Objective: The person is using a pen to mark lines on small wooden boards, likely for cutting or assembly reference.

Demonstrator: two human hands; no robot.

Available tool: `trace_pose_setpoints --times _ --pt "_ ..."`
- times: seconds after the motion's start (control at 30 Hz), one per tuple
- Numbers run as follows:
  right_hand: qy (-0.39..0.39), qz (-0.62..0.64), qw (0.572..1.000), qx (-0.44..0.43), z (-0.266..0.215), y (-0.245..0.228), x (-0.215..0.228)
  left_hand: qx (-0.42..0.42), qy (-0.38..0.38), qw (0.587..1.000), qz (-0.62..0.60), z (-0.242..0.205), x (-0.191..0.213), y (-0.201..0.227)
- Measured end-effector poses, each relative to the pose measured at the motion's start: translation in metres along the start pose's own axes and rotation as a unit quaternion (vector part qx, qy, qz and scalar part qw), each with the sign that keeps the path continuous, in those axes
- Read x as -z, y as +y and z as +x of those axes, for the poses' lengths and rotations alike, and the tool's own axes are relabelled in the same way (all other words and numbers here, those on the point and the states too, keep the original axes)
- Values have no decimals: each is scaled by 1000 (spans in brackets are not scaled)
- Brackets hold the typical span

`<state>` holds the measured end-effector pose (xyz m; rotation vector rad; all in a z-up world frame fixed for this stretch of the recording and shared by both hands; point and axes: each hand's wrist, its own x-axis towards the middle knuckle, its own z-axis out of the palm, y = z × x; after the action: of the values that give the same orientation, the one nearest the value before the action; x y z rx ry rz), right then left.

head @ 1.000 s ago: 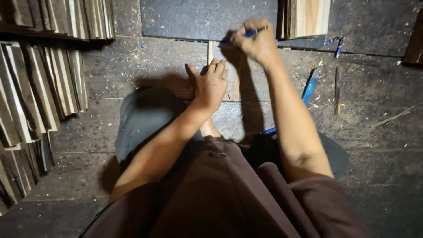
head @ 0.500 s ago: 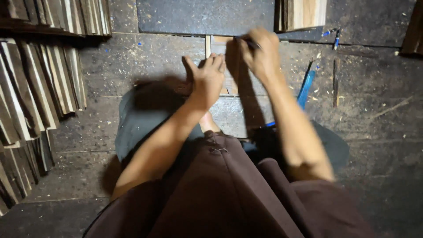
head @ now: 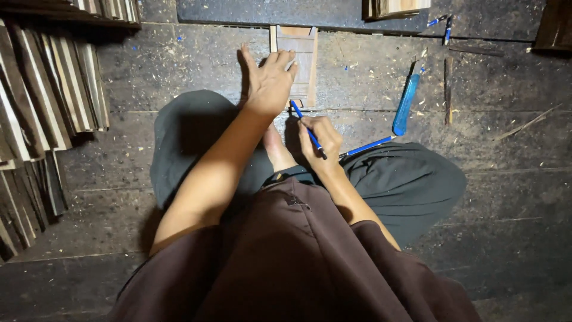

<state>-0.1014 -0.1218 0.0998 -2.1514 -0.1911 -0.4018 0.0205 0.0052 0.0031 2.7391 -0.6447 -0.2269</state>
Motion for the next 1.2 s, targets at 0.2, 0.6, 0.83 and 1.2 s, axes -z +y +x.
trace_pose_setpoints --times 0.2,0.6,0.83,1.2 --pt "-34 -14 999 14 6 -10 -1 4 19 1000 -16 1 -12 -2" --pt "-60 -5 998 16 9 -22 9 44 -115 992 33 4 8 5" --pt "-41 -87 993 76 9 -5 -4 32 -75 996 37 4 5 3" --pt "-89 -114 989 12 2 -26 14 59 -87 990 98 21 7 28"
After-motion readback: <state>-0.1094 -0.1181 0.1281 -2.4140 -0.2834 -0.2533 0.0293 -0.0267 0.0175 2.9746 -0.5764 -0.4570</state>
